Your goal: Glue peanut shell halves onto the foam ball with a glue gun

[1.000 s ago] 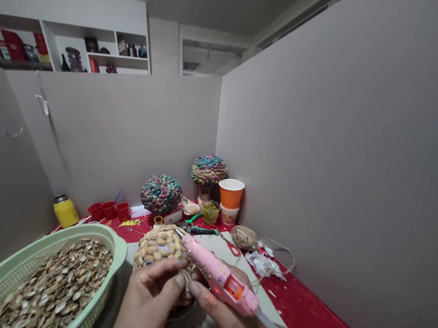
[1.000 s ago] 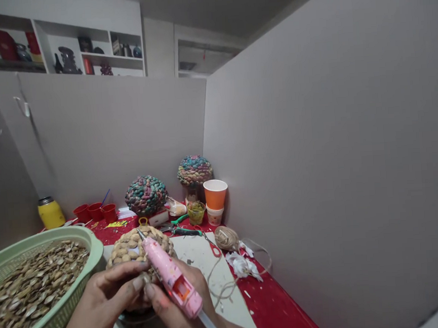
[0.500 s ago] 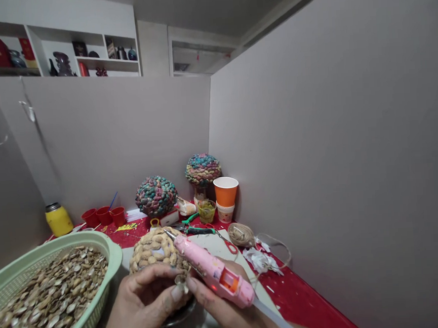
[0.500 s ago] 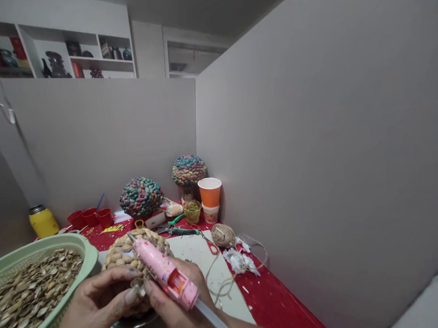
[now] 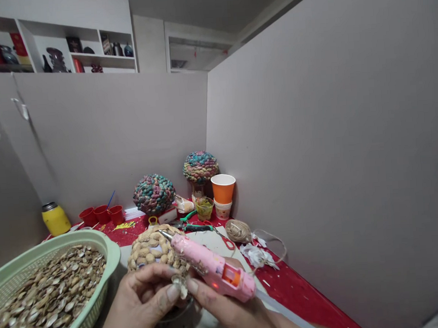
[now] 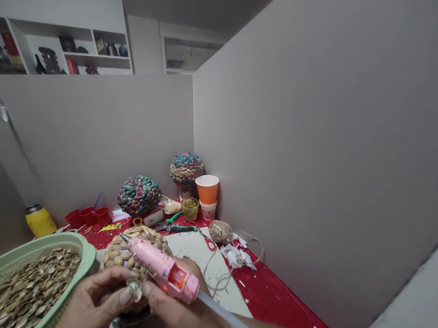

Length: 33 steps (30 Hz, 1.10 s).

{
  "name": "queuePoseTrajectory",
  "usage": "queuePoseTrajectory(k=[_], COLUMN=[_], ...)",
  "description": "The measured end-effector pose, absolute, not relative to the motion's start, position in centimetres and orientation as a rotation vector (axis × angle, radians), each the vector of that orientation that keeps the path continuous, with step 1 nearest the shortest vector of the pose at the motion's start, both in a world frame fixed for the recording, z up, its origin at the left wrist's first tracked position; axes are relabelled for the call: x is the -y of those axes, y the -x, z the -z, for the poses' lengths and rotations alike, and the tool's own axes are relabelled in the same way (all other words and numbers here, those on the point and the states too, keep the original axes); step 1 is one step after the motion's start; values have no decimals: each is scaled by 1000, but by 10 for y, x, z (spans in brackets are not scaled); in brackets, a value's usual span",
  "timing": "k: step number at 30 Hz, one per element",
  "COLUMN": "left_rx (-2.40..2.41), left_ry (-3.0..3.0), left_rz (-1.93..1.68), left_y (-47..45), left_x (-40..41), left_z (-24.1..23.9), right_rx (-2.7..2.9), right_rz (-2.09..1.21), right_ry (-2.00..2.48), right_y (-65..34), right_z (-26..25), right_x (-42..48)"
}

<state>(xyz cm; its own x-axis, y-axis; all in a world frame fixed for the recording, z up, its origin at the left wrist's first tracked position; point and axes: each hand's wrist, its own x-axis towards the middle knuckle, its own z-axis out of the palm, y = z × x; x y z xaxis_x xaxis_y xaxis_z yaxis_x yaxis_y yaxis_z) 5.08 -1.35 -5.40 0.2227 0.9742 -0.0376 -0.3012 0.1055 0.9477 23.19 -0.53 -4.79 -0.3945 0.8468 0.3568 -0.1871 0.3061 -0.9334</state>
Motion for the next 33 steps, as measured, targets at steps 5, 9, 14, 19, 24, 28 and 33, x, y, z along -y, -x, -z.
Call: queuePoseTrajectory(k=[5, 9, 14, 19, 24, 28, 33], left_rx=[-800, -860, -950, -993, -920, -841, -800], left_ry=[-967, -1025, -1177, -1181, -1037, -904, -887], left_rz=[-1156, -1183, -1236, -1255, -1179, -1247, -1261], left_y=[-55, -54, -56, -56, -51, -54, -55], left_x=[15, 17, 23, 23, 17, 15, 12], left_z=[53, 52, 48, 50, 56, 51, 48], right_rx=[1604, 1605, 1702, 1769, 1647, 1545, 1467], right_rz=[-1331, -1274, -1167, -1030, -1256, -1252, -1277], right_ry=[805, 690, 655, 668, 597, 660, 826], right_y=[-237, -236, -233, -234, -236, -237, -237], right_z=[72, 66, 45, 47, 45, 53, 73], right_x=[0, 0, 3, 0, 2, 1, -4])
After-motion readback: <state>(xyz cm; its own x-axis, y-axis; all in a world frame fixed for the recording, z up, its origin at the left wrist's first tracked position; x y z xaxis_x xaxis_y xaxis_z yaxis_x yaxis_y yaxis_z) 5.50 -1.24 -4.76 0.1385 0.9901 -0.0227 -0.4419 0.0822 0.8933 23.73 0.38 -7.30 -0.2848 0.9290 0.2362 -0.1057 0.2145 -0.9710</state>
